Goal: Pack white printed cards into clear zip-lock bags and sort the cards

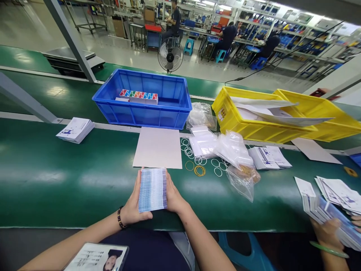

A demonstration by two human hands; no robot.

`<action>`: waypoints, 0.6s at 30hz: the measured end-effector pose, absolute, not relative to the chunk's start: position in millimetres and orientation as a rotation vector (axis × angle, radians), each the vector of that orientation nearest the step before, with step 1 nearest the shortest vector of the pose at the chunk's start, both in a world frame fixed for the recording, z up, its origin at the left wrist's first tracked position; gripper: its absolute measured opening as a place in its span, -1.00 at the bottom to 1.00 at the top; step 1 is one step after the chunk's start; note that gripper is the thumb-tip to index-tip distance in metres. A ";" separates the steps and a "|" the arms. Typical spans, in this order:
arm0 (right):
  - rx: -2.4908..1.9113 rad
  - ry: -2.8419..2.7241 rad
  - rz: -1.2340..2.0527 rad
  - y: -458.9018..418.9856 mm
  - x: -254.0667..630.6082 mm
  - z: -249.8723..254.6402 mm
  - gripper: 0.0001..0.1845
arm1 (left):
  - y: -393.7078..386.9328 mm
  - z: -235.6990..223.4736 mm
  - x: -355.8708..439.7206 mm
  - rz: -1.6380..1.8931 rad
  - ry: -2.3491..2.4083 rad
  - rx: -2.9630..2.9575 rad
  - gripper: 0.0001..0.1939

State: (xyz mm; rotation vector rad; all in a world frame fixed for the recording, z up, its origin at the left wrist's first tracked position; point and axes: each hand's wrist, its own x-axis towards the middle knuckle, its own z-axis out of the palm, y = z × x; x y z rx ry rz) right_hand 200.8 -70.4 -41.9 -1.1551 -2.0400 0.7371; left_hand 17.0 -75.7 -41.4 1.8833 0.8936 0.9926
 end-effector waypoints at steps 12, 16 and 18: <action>-1.191 -2.022 0.954 -65.9 200.4 -25.8 -0.07 | -67.5 -39.2 12.2 0.969 0.882 1.984 0.27; -1.205 -2.015 0.952 -64.7 202.8 -31.7 -0.10 | -56.8 -41.9 0.5 0.822 0.959 2.050 0.09; -1.205 -2.011 0.932 -62.8 202.9 -34.5 -0.16 | -51.1 -41.9 -2.6 0.782 1.017 1.967 0.10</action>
